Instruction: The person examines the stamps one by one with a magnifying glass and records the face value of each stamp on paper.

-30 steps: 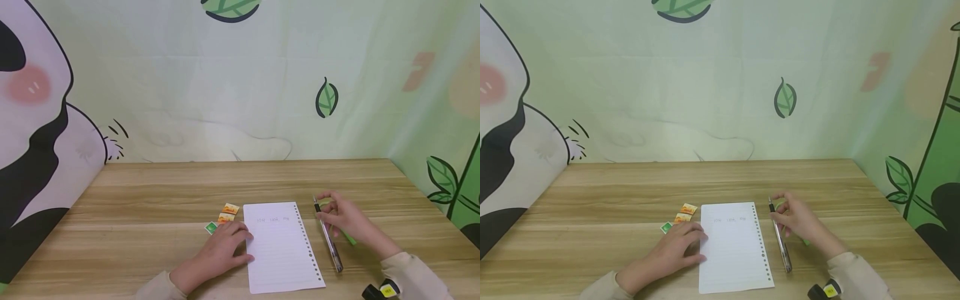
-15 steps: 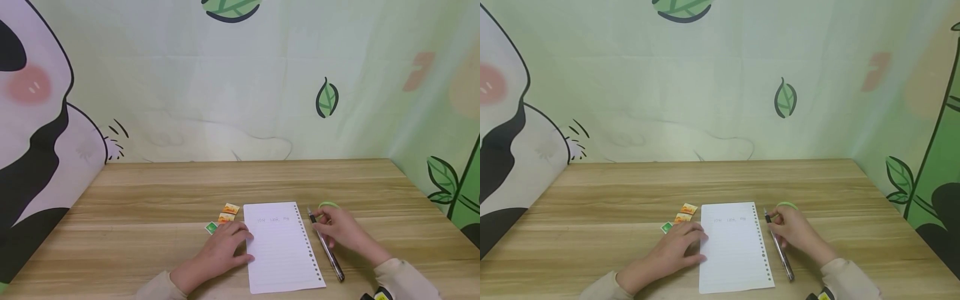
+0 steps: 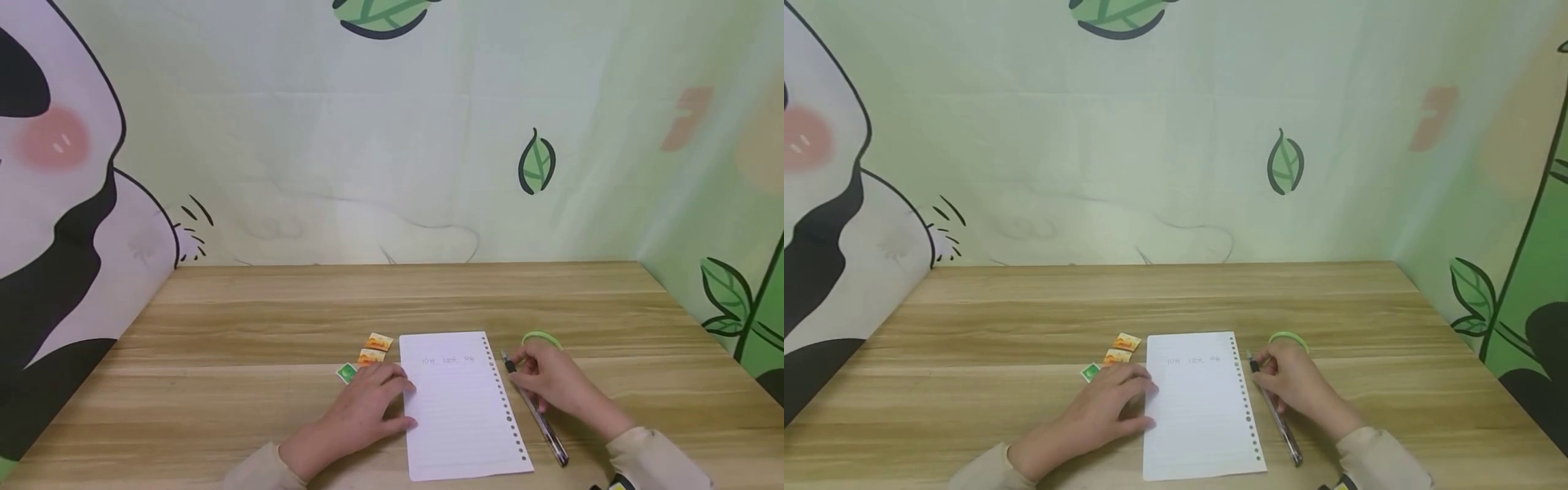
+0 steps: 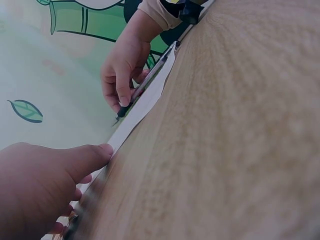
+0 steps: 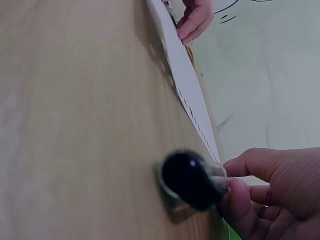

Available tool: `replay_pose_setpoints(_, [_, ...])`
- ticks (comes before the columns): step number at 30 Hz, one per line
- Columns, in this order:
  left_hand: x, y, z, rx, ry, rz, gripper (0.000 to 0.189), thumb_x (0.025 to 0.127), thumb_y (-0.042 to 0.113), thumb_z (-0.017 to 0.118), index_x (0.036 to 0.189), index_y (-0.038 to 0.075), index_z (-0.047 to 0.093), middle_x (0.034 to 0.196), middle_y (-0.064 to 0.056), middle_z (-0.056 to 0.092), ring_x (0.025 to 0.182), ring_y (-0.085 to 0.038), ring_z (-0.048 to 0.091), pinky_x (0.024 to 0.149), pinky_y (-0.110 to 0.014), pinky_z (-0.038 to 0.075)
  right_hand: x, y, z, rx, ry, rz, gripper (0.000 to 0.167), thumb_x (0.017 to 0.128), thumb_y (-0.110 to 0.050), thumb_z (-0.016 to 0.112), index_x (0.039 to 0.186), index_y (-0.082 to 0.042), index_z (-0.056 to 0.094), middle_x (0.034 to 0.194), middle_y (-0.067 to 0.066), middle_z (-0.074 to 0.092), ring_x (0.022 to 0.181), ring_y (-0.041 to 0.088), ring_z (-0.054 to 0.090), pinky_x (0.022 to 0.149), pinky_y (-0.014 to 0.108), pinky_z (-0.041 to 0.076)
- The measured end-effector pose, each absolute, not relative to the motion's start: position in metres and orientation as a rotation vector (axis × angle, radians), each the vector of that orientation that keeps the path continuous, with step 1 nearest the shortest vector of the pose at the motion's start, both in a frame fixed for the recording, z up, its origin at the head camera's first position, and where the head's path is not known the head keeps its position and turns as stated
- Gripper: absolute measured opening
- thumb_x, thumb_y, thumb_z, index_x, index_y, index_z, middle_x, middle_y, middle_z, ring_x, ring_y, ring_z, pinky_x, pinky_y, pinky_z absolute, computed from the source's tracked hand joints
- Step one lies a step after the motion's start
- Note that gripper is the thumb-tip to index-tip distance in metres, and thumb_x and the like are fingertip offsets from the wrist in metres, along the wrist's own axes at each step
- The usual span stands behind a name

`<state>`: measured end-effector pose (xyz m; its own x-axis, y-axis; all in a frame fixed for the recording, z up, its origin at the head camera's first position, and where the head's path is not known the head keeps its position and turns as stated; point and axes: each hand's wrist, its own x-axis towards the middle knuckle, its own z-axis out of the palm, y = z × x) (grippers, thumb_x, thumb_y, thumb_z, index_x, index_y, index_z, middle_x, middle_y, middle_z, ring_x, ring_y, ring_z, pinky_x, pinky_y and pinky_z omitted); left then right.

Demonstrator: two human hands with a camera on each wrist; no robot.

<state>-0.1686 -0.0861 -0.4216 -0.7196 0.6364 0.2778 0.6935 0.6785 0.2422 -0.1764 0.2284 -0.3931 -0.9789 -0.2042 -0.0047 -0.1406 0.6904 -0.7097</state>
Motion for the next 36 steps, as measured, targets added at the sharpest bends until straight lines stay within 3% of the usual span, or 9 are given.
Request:
replay_pose_setpoints(11, [-0.169,-0.085,-0.418,-1.107,-2.734,-0.424,0.037,0.083,0.044,0.071,0.109,0.018,0.066,0.117,0.001,0.058,0.109,-0.016,0.053,0.104,-0.039,0.042,-0.173,0.229,-0.386,-0.226,2.856,-1.046,0.028,0.086,-0.008,0.067,0.111,0.002,0.059,0.068,0.004,0.054,0.041,0.012,0.049,0.037,0.028,0.047])
replay_pose_setpoints(21, [-0.171,-0.085,-0.415,-1.125,-2.661,-0.412,0.035,0.083,0.042,0.072,0.107,0.018,0.066,0.116,0.001,0.059,0.110,-0.016,0.054,0.102,-0.038,0.043,-0.167,0.253,-0.369,-0.240,2.965,-0.899,0.029,0.089,-0.017,0.065,0.112,-0.001,0.060,0.077,0.002,0.058,0.054,0.012,0.051,0.045,0.024,0.043])
replay_pose_setpoints(27, [-0.180,-0.094,-0.407,-1.060,-2.570,-0.424,0.037,0.080,0.037,0.076,0.108,0.015,0.066,0.112,-0.002,0.061,0.110,-0.019,0.057,0.100,-0.039,0.046,-0.165,0.265,-0.366,-0.227,3.049,-0.812,0.028,0.087,-0.017,0.066,0.108,0.000,0.058,0.077,0.002,0.060,0.059,0.011,0.050,0.052,0.024,0.040])
replay_pose_setpoints(36, [-0.197,-0.111,-0.401,-0.924,-2.549,-0.440,0.037,0.075,0.030,0.081,0.106,0.012,0.068,0.106,-0.004,0.062,0.102,-0.025,0.059,0.093,-0.040,0.049,-0.164,0.280,-0.368,-0.199,3.037,-0.778,0.021,0.084,-0.017,0.068,0.095,-0.001,0.059,0.073,0.001,0.059,0.061,0.011,0.049,0.049,0.022,0.040])
